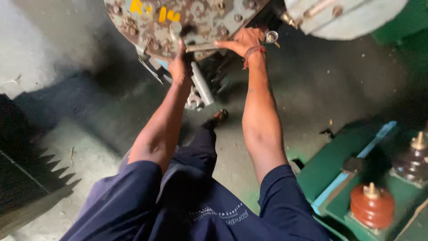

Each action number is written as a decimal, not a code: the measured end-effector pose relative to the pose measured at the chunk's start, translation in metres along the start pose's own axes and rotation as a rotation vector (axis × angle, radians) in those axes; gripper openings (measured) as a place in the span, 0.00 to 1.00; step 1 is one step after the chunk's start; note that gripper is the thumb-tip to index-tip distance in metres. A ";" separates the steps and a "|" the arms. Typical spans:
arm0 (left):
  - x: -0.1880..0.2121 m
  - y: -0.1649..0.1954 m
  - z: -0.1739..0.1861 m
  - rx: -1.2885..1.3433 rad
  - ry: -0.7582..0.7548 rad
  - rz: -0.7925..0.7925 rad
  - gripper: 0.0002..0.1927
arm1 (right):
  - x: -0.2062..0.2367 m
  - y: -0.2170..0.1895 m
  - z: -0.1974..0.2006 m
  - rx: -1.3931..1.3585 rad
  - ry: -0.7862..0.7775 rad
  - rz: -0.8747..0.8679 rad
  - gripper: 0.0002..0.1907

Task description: The person uses two wrenches to tighten bolts on a large circular metal flange. They systematically move around the flange, applying torque to multiple bolts in sequence.

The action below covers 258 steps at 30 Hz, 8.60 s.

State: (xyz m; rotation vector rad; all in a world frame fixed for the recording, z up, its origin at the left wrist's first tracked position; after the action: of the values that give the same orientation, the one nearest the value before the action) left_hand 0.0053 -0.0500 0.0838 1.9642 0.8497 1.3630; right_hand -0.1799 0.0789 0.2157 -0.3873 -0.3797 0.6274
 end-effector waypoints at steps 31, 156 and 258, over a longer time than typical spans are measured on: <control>0.025 -0.002 0.009 0.092 0.149 0.096 0.21 | -0.067 0.006 -0.006 0.228 -0.142 0.478 0.39; 0.096 -0.069 -0.122 0.625 0.247 -0.059 0.22 | -0.019 0.103 -0.033 -0.592 -0.821 0.364 0.15; 0.008 -0.104 -0.083 0.387 0.325 -0.377 0.08 | -0.075 -0.031 -0.036 -0.171 -0.227 0.598 0.22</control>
State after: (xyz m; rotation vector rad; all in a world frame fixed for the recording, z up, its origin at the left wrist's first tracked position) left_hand -0.0890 0.0299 0.0331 1.7410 1.6504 1.3793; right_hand -0.2046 0.0003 0.1822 -0.6035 -0.5412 1.2336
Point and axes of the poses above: each hand's wrist, its own x-axis away from the middle knuckle, its own z-axis out of the back of the hand, y = z × x, the point moved 4 cm from there along -x, towards the middle knuckle, and after that the axes turned 6 degrees about y, right-handed, at the moved point
